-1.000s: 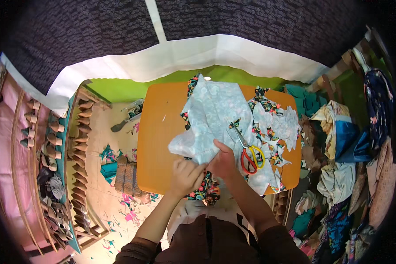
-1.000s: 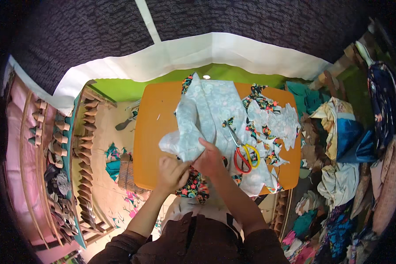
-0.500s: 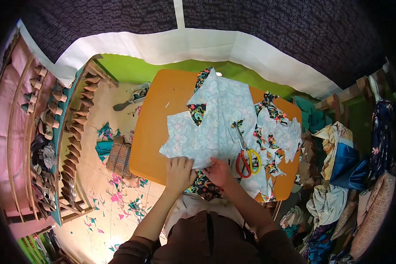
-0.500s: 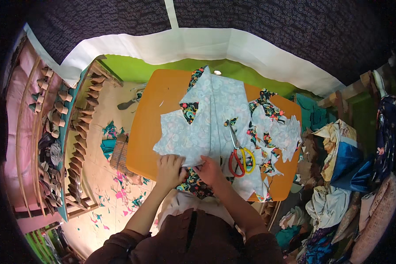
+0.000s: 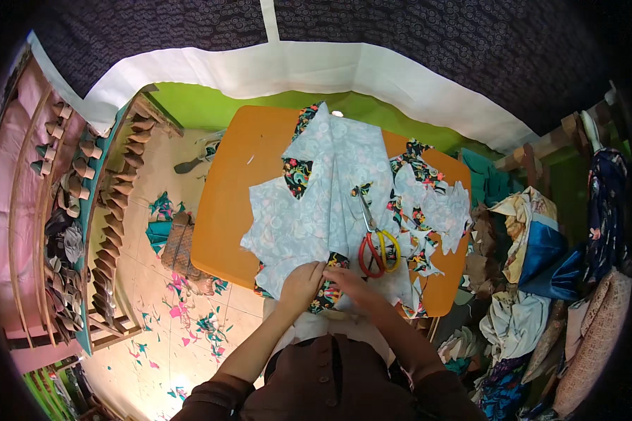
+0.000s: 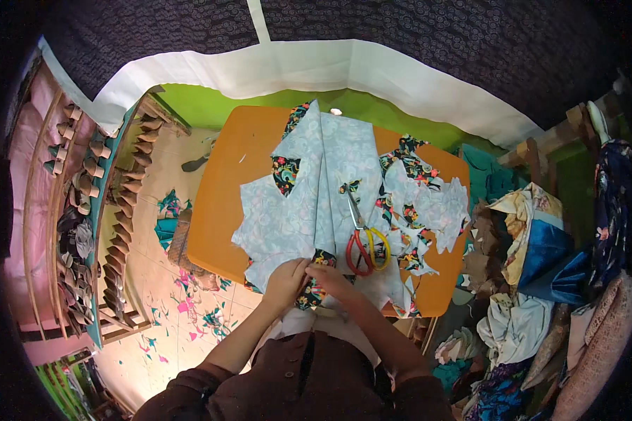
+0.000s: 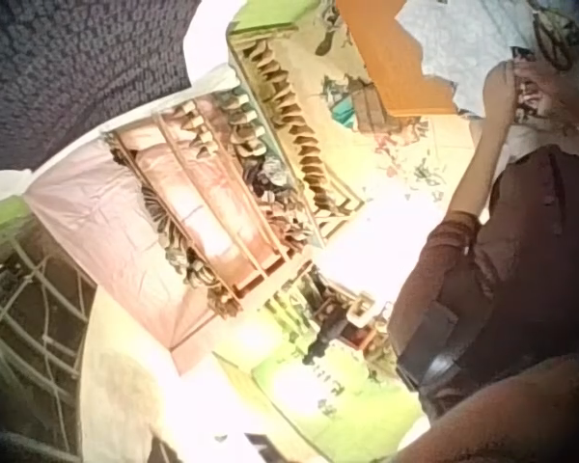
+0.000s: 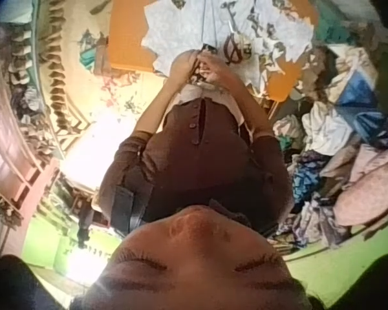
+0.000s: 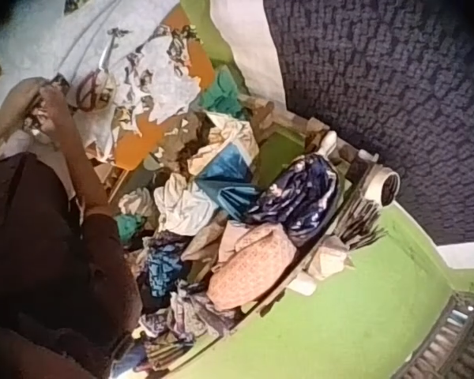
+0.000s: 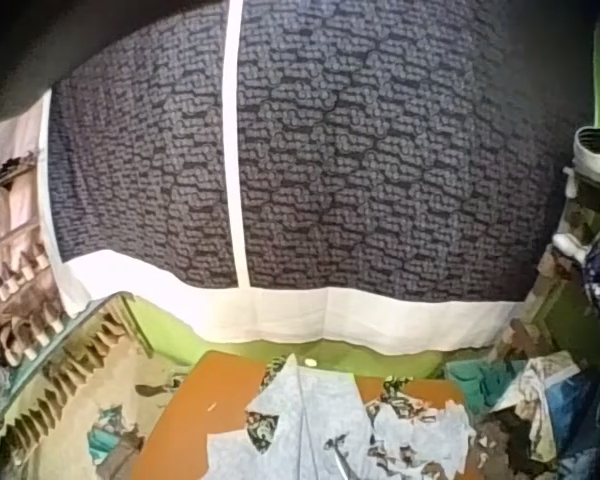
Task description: Cutting pattern pieces from floral printed fabric using scissors.
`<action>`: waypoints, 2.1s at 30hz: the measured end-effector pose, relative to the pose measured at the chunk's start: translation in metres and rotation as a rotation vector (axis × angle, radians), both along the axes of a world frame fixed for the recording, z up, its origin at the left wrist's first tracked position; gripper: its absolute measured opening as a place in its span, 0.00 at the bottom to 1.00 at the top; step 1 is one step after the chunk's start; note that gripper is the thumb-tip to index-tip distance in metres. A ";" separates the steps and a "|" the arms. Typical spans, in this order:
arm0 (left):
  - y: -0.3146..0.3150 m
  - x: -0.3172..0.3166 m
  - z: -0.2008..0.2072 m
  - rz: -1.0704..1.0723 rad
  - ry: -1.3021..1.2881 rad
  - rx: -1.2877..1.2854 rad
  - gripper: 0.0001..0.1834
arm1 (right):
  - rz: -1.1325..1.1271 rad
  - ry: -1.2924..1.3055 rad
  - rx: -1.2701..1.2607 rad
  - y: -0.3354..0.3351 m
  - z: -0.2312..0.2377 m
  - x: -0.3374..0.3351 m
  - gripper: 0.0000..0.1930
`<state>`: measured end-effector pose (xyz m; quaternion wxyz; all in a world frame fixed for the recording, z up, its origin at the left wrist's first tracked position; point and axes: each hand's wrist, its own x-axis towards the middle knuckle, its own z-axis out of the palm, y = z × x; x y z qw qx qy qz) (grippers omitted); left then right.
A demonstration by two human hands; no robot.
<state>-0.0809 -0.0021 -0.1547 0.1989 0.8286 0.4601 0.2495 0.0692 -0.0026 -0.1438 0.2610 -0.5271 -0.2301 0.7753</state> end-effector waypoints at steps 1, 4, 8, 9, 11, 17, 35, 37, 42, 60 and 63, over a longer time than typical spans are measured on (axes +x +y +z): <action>-0.002 0.002 0.000 0.008 -0.004 0.002 0.19 | 0.246 -0.142 0.100 0.004 0.008 0.009 0.18; -0.005 0.001 0.000 -0.011 0.061 0.003 0.16 | 0.255 -0.771 0.403 0.012 0.016 0.030 0.16; -0.001 0.009 0.005 0.000 0.097 -0.013 0.15 | 0.067 -1.389 0.907 0.014 -0.009 0.065 0.19; -0.001 0.011 0.004 0.011 0.090 0.015 0.15 | 0.151 -1.429 0.842 0.013 -0.010 0.069 0.22; -0.001 0.013 0.002 0.023 0.087 0.040 0.15 | 0.237 -1.462 0.776 0.011 -0.001 0.067 0.26; -0.004 0.020 -0.007 0.088 0.124 0.005 0.14 | 0.205 -1.372 0.603 0.010 -0.003 0.063 0.32; -0.011 -0.004 -0.001 0.146 0.081 -0.101 0.13 | -0.337 -0.131 0.440 -0.014 0.017 0.065 0.35; -0.011 -0.005 -0.001 0.128 0.052 -0.096 0.13 | -0.347 0.290 0.548 -0.016 0.024 0.058 0.34; -0.002 -0.008 -0.006 0.064 0.076 -0.070 0.12 | -0.374 0.635 0.397 -0.020 0.037 0.039 0.39; -0.006 0.001 -0.028 0.118 -0.040 0.017 0.05 | 0.051 -0.223 0.165 -0.101 0.012 0.037 0.21; -0.004 0.006 -0.022 0.162 -0.018 0.034 0.06 | 0.038 -0.246 0.149 -0.104 0.001 0.042 0.20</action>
